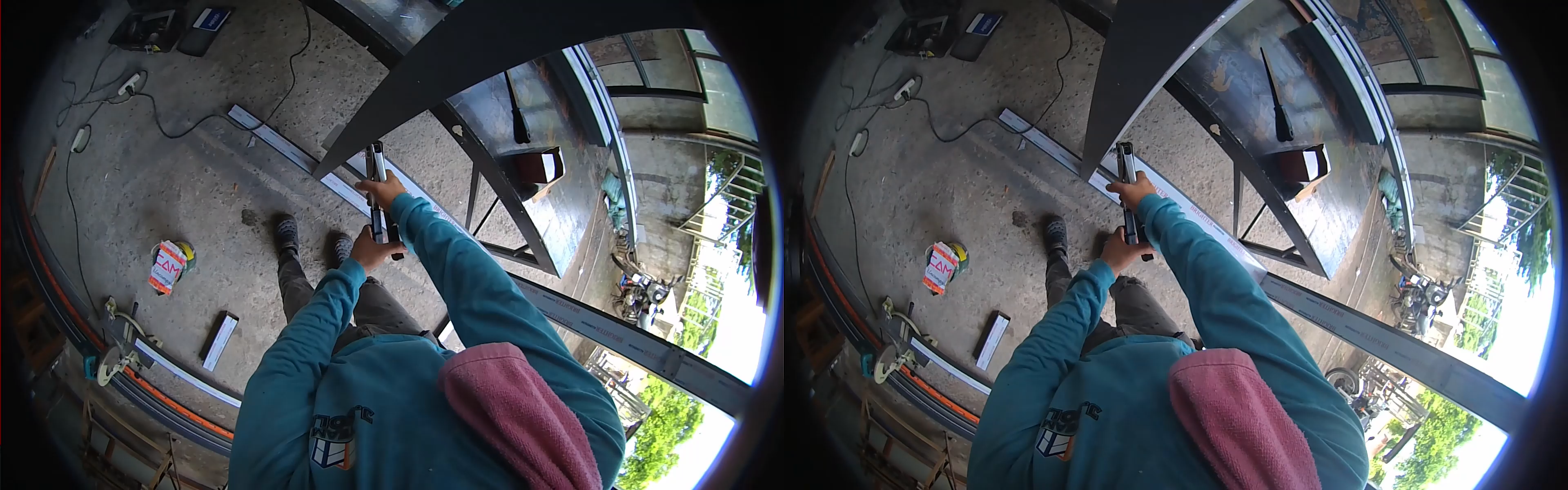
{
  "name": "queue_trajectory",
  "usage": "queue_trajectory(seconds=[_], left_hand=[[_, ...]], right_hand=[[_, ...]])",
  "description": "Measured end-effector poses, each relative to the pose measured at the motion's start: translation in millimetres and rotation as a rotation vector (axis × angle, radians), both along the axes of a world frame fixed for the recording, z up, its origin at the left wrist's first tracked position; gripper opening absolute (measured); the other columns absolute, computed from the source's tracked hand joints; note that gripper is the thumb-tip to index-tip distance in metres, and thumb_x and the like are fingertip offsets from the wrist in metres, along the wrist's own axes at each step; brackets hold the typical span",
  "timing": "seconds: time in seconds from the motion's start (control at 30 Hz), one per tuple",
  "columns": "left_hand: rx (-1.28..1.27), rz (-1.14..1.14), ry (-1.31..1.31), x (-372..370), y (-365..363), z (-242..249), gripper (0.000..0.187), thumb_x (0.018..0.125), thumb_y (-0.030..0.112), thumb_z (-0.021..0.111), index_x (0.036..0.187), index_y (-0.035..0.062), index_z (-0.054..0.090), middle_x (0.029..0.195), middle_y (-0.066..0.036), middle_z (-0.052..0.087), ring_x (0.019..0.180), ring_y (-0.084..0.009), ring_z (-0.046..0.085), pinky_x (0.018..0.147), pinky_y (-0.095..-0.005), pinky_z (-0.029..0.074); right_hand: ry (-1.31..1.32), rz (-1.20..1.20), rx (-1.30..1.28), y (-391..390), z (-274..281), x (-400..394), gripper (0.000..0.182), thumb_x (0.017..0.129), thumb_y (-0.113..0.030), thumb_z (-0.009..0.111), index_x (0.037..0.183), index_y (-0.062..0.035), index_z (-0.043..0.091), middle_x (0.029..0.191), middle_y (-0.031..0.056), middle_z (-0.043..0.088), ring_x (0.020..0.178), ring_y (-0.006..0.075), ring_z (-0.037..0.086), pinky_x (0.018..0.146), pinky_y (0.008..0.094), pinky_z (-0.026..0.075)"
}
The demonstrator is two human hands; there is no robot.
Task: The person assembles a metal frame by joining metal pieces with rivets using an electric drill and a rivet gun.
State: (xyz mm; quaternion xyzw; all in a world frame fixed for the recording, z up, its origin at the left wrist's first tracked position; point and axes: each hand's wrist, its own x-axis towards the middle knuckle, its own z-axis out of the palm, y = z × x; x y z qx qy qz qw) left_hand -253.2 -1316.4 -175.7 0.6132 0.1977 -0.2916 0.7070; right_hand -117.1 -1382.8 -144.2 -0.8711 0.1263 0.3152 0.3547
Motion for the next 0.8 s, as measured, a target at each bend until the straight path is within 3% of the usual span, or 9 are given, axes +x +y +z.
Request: queue_trajectory(seconds=[0.07,0.17,0.23,0.33,0.4,0.5,0.6,0.7,0.8], left_hand=[[0.009,0.102,-0.076,-2,4,7,0.043,0.061,0.027,0.081,0.084,-0.0021,0.058,0.076,-0.010,0.065,0.067,-0.0172,0.063,0.064,-0.0301,0.051],[0.029,0.100,-0.240,-1,13,4,0.032,0.065,0.020,0.079,0.081,0.0005,0.059,0.075,-0.008,0.066,0.067,-0.0171,0.063,0.064,-0.0307,0.051],[-0.148,0.120,-0.230,-10,3,-16,0.042,0.075,0.037,0.073,0.092,0.0019,0.057,0.073,-0.005,0.062,0.064,-0.0170,0.060,0.066,-0.0320,0.051],[-0.456,0.353,0.172,-2,7,5,0.076,0.079,0.074,0.039,0.112,0.0062,0.046,0.077,-0.005,0.050,0.062,-0.0149,0.051,0.064,-0.0300,0.048],[-0.543,0.286,0.260,-3,18,-10,0.079,0.081,0.072,0.039,0.119,0.0025,0.042,0.098,-0.009,0.048,0.084,-0.0168,0.050,0.074,-0.0326,0.046],[-0.618,0.257,0.308,-5,10,-9,0.090,0.077,0.072,0.048,0.121,-0.0058,0.039,0.118,-0.016,0.047,0.107,-0.0198,0.049,0.086,-0.0378,0.043],[0.180,-0.066,-0.086,1,-6,-11,0.103,0.060,0.063,0.072,0.120,-0.0115,0.034,0.112,-0.027,0.053,0.100,-0.0370,0.056,0.081,-0.0381,0.048],[0.233,-0.273,-0.018,14,15,8,0.090,0.059,0.053,0.077,0.113,-0.0106,0.042,0.105,-0.026,0.057,0.095,-0.0335,0.060,0.079,-0.0361,0.049],[0.242,-0.115,-0.091,8,13,5,0.061,0.058,0.037,0.081,0.097,-0.0032,0.055,0.092,-0.018,0.064,0.085,-0.0278,0.064,0.074,-0.0356,0.050]], right_hand=[[-0.041,-0.059,-0.014,11,-6,-6,0.057,0.064,-0.040,0.073,0.097,0.0032,0.056,0.076,0.0146,0.064,0.068,0.0233,0.064,0.065,0.0359,0.052],[-0.123,-0.013,-0.115,19,-7,4,0.057,0.063,-0.037,0.073,0.098,0.0035,0.055,0.080,0.0173,0.064,0.071,0.0245,0.066,0.063,0.0359,0.054],[-0.166,0.175,-0.311,7,-4,4,0.056,0.063,-0.033,0.073,0.102,0.0027,0.053,0.087,0.0204,0.064,0.072,0.0252,0.067,0.056,0.0348,0.055],[0.309,0.212,0.042,-15,34,35,0.048,0.073,-0.045,0.065,0.099,-0.0056,0.056,0.081,0.0124,0.060,0.067,0.0202,0.064,0.052,0.0323,0.052],[0.508,0.237,0.096,-18,51,45,0.045,0.075,-0.046,0.063,0.097,-0.0074,0.057,0.079,0.0105,0.058,0.064,0.0184,0.061,0.051,0.0299,0.051],[0.400,-0.169,0.274,-10,57,16,0.042,0.072,-0.048,0.065,0.085,-0.0091,0.061,0.069,0.0031,0.054,0.056,0.0155,0.054,0.056,0.0291,0.046],[0.377,-0.239,0.395,-10,-6,-1,0.042,0.073,-0.039,0.069,0.091,-0.0028,0.057,0.069,0.0069,0.058,0.060,0.0168,0.059,0.057,0.0288,0.048],[0.210,-0.110,0.230,-1,3,-6,0.037,0.071,-0.028,0.071,0.090,-0.0010,0.054,0.070,0.0092,0.060,0.056,0.0181,0.060,0.054,0.0318,0.050],[-0.030,-0.236,0.188,11,7,-15,0.033,0.069,-0.020,0.072,0.086,0.0038,0.057,0.064,0.0125,0.061,0.056,0.0204,0.062,0.052,0.0333,0.052]])
